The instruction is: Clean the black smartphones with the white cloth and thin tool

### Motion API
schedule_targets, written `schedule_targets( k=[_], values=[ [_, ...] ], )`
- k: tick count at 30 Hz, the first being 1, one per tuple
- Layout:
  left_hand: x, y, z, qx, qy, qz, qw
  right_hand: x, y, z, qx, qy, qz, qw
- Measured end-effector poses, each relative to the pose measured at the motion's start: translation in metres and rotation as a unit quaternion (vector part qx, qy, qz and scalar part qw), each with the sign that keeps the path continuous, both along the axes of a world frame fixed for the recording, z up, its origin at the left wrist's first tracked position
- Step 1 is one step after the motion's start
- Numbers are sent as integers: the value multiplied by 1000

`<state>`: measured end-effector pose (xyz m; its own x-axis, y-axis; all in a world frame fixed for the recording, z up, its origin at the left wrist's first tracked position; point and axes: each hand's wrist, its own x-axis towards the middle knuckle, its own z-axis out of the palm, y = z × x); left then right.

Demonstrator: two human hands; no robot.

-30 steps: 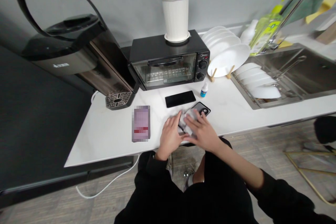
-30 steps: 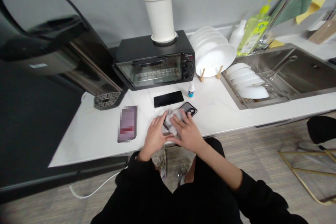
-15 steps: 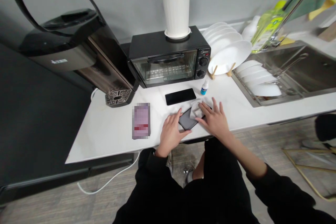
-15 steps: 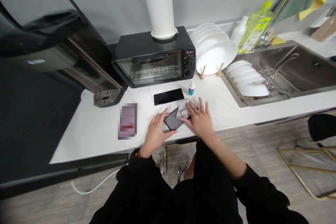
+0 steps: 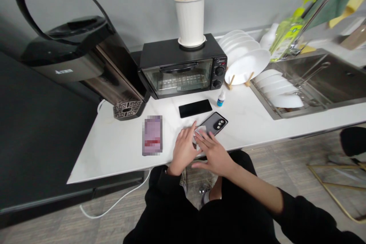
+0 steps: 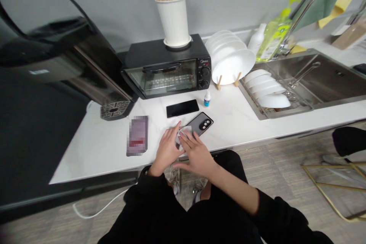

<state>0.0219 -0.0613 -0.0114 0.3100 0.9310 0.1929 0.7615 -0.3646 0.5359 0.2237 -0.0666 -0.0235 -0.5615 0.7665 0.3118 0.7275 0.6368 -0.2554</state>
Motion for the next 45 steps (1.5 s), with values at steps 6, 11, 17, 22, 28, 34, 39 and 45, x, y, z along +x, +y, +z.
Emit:
schedule_targets(
  k=[6, 11, 17, 22, 28, 34, 39, 45],
  values=[
    [0, 0, 0, -1, -22, -7, 1000, 13, 5, 0, 27, 6, -168, 985],
    [0, -1, 0, -2, -18, -6, 1000, 14, -8, 2, -6, -14, 5, 1000],
    [1, -2, 2, -6, -20, -5, 1000, 22, 4, 6, 22, -13, -121, 992],
    [0, -2, 2, -8, -20, -8, 1000, 20, 6, 6, -5, -18, 21, 1000],
    [0, -1, 1, -6, -11, -7, 1000, 19, 6, 5, 20, -2, -51, 999],
    [0, -2, 1, -5, -18, -4, 1000, 22, 9, 5, 12, 5, -96, 995],
    [0, -1, 0, -4, -1, -5, 1000, 9, 0, 3, -4, 11, 17, 1000],
    [1, -1, 2, -8, -20, -3, 1000, 14, 10, 2, 29, 10, -153, 988]
  ],
)
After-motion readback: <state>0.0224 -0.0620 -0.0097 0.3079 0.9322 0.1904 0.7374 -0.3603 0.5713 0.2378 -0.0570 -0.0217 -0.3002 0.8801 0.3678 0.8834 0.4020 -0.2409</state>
